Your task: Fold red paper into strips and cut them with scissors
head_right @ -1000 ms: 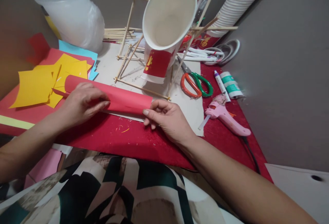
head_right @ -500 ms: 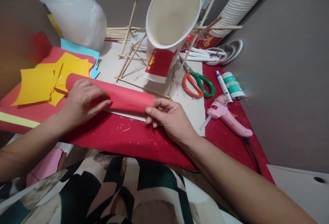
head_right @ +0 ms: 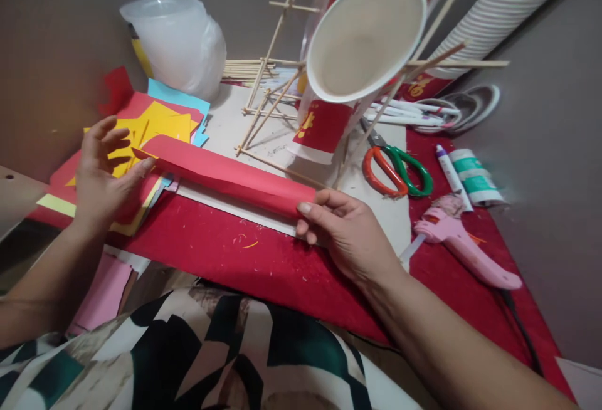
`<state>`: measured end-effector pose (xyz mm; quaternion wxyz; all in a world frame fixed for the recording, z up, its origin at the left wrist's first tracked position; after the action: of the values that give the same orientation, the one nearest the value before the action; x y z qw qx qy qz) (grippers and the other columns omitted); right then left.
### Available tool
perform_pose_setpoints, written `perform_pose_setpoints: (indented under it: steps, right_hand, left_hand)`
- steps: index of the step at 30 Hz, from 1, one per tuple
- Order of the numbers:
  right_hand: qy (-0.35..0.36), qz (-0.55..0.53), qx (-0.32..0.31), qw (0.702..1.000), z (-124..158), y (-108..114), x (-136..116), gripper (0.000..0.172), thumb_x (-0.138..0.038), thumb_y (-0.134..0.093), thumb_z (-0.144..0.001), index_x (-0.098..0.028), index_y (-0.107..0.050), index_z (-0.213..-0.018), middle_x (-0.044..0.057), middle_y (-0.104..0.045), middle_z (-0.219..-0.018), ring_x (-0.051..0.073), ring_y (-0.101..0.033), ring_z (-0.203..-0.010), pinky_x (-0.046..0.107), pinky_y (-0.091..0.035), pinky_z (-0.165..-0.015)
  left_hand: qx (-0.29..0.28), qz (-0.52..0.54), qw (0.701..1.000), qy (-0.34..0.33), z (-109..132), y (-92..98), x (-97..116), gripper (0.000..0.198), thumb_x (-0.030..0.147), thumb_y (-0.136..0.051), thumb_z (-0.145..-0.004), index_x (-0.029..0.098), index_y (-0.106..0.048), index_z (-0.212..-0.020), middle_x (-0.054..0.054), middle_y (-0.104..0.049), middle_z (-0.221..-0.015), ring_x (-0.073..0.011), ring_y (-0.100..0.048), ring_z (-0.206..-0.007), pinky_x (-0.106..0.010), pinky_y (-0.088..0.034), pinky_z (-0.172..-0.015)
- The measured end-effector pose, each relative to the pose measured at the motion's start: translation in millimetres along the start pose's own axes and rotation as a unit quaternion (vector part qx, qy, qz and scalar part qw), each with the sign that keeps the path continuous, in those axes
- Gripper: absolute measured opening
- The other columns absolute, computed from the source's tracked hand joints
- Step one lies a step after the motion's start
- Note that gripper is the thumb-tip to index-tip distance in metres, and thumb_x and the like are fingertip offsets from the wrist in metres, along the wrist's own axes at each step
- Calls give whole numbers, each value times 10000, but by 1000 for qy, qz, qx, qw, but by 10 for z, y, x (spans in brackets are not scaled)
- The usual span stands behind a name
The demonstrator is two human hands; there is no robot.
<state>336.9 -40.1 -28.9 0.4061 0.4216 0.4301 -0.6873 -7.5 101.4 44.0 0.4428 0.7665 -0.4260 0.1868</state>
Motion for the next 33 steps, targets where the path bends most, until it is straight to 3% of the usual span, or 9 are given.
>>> perform_pose_setpoints:
  steps: [5, 9, 16, 21, 25, 33]
  right_hand:
    - [-21, 7, 11, 1000, -30, 28, 50, 368, -380, -957, -599, -203, -654, -708, -14, -653, -514, 81, -511, -407, 176, -426, -423]
    - [-29, 6, 12, 999, -40, 43, 71, 383, -391, -967, -582, -208, -660, -721, -14, -645, -505, 87, -520, -413, 171, -421, -425]
    - [-42, 13, 17, 999, -29, 34, 52, 435, -414, -989, -539, -207, -647, -713, -7, -650, -506, 89, -526, -414, 164, -419, -414]
    - [-22, 34, -3, 999, -19, -4, 17, 420, -429, -973, -581, -196, -650, -711, 2, -665, -516, 89, -537, -418, 174, -461, -441]
    - [-14, 39, -8, 999, -11, -1, 4, 403, -420, -967, -603, -187, -656, -711, 7, -676, -530, 86, -547, -426, 168, -462, -446]
    - [0, 38, 1, 999, -9, -32, -48, 428, -436, -978, -571, -190, -651, -696, 2, -668, -505, 85, -532, -415, 178, -459, -437]
  left_hand:
    - [-36, 163, 966, 196, 53, -43, -341, 739, 397, -884, -709, 266, -576, -1368, -51, -697, -1043, -221, -697, -1005, -310, -587, -758]
    - [-67, 252, 929, 262, 54, -134, -408, 693, 310, -895, -687, 252, -611, -1317, -20, -674, -944, -188, -699, -892, -261, -580, -642]
    - [-65, 311, 898, 305, 23, -159, -438, 605, 238, -915, -683, 228, -680, -1240, -14, -715, -890, -117, -688, -751, -199, -580, -645]
    - [-71, 346, 884, 306, 26, -167, -414, 536, 218, -900, -710, 219, -691, -1204, 3, -733, -765, -99, -663, -615, -173, -563, -559]
    - [-80, 370, 871, 311, 43, -194, -388, 553, 221, -918, -689, 199, -691, -1193, -1, -741, -763, -114, -692, -625, -193, -613, -592]
    - [-79, 376, 875, 294, 58, -178, -325, 541, 201, -939, -630, 188, -719, -1125, 52, -657, -603, -69, -573, -477, -152, -550, -493]
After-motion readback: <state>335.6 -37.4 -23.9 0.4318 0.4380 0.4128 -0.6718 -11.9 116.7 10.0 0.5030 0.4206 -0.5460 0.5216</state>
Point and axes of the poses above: each hand's wrist, its own z-axis away from the middle knuckle, its own y-axis out of the back of the hand, x = y × z, the point moved 7 cm from there along -z, towards the middle knuckle
